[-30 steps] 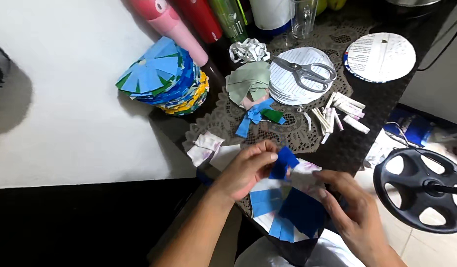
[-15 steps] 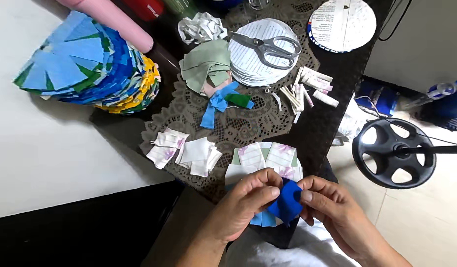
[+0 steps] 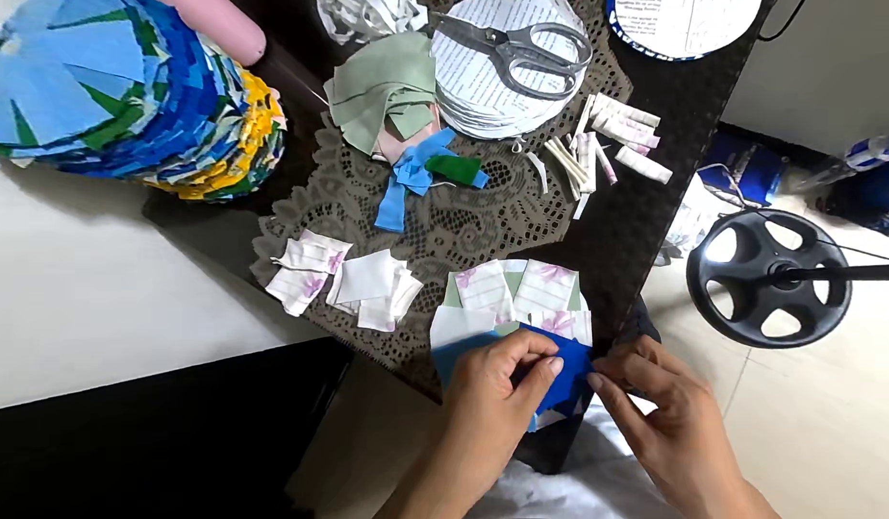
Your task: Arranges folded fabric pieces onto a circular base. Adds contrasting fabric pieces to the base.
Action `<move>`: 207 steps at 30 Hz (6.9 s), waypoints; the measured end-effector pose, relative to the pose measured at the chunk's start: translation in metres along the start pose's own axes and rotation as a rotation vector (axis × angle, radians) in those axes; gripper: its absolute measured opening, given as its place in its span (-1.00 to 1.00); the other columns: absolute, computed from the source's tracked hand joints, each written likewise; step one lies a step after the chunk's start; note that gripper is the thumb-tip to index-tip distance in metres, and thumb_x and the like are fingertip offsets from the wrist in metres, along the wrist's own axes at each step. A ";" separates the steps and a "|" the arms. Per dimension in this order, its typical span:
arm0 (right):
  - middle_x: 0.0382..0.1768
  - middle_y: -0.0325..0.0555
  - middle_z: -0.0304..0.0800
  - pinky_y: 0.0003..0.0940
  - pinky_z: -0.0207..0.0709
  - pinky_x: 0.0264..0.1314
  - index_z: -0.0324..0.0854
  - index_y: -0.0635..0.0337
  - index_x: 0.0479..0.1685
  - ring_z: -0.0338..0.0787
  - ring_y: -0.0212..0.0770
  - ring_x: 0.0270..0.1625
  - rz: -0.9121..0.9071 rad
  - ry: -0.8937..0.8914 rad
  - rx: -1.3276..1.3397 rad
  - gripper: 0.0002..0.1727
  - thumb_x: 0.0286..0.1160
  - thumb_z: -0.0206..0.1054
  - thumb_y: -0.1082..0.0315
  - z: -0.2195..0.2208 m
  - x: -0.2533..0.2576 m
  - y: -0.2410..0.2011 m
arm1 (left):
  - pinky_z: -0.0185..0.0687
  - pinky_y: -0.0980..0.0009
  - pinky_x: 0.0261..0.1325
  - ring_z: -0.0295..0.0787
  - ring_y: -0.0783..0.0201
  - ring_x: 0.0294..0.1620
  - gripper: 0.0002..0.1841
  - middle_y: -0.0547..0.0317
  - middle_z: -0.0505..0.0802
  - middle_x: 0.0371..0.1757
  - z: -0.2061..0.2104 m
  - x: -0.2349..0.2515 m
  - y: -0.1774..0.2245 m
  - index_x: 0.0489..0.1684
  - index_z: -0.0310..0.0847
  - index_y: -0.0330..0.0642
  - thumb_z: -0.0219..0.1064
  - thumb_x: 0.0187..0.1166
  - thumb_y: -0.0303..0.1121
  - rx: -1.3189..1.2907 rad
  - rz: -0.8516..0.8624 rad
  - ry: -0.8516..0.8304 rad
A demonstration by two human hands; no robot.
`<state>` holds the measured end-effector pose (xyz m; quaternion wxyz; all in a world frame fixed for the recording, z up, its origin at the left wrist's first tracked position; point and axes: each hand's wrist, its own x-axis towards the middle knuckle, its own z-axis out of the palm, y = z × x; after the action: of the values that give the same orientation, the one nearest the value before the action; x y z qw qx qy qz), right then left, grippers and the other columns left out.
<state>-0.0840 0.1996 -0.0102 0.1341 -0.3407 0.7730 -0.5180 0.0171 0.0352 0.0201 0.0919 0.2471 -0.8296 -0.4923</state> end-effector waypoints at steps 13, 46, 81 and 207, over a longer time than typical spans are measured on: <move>-0.31 -0.19 0.78 -0.34 0.52 -0.16 0.85 0.01 -0.33 0.72 -0.21 -0.17 -0.051 0.056 -0.326 -0.79 0.50 0.33 0.17 0.003 0.027 0.002 | 0.63 0.68 -0.21 0.80 0.53 -0.31 -0.84 0.23 0.89 -0.37 0.013 0.032 0.008 -0.29 0.83 -0.14 0.34 0.55 -0.30 0.437 0.178 0.161; -0.25 -0.20 0.72 -0.74 0.49 -0.12 0.68 0.26 -0.16 0.64 -0.61 -0.19 0.061 0.103 -0.107 -0.80 0.53 0.24 0.31 -0.033 0.019 0.029 | 0.58 0.52 -0.34 0.72 0.51 -0.43 -0.87 0.33 0.84 -0.48 0.006 0.046 0.010 -0.35 0.83 -0.03 0.45 0.49 -0.22 0.480 0.033 0.016; 0.08 -0.15 0.72 -0.29 0.36 0.29 0.87 -0.07 0.14 0.56 -0.26 0.23 -0.086 0.049 -0.118 -0.66 0.62 0.22 0.12 -0.011 0.018 0.026 | 0.59 0.62 -0.33 0.78 0.54 -0.35 -0.80 0.34 0.86 -0.43 -0.004 0.043 0.020 -0.40 0.83 -0.02 0.32 0.58 -0.23 0.468 0.380 -0.105; 0.50 0.14 0.58 -0.19 0.22 0.73 0.84 0.07 -0.08 0.38 -0.08 0.69 0.034 0.258 0.099 -0.75 0.63 0.24 0.25 -0.004 0.008 0.056 | -0.31 -0.55 0.67 0.02 -0.39 0.84 -0.10 -0.24 0.26 0.83 0.037 0.028 -0.002 0.82 0.21 -0.22 -0.06 0.65 0.33 0.851 0.073 0.167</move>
<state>-0.1137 0.2097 -0.0576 0.0588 -0.2511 0.7631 -0.5926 -0.0205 0.0489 -0.0026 0.0661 0.2723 -0.9565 -0.0813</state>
